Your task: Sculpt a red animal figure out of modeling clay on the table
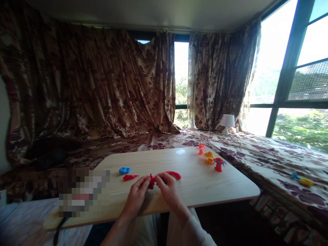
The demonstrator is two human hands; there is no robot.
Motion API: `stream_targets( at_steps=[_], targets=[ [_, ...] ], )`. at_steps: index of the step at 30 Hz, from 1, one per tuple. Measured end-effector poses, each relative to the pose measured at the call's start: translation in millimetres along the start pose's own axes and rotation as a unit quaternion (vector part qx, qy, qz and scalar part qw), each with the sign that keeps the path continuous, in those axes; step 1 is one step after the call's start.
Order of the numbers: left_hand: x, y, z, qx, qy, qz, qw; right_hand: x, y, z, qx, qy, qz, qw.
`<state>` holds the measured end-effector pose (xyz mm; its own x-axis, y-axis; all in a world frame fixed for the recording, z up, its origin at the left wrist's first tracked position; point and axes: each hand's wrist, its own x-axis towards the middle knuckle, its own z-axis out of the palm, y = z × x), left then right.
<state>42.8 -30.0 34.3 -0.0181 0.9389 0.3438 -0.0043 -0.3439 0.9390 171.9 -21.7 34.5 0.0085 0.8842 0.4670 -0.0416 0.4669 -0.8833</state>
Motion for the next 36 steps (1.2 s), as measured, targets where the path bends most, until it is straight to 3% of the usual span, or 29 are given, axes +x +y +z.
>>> stream_targets(
  at_steps=[6,18,36],
  targets=[
    [-0.2,-1.2,-1.0,0.014,-0.025,0.021,0.999,-0.6,-1.3,-0.7,-0.007,-0.003,-0.007,1.0],
    [0.3,-2.3,0.4,-0.033,-0.002,0.001,0.999,0.6,5.2,2.0,0.045,-0.018,0.016,0.999],
    [-1.6,-3.4,1.3,-0.046,-0.017,-0.006,0.999,2.4,11.6,1.3,-0.009,-0.013,0.001,1.0]
  ],
)
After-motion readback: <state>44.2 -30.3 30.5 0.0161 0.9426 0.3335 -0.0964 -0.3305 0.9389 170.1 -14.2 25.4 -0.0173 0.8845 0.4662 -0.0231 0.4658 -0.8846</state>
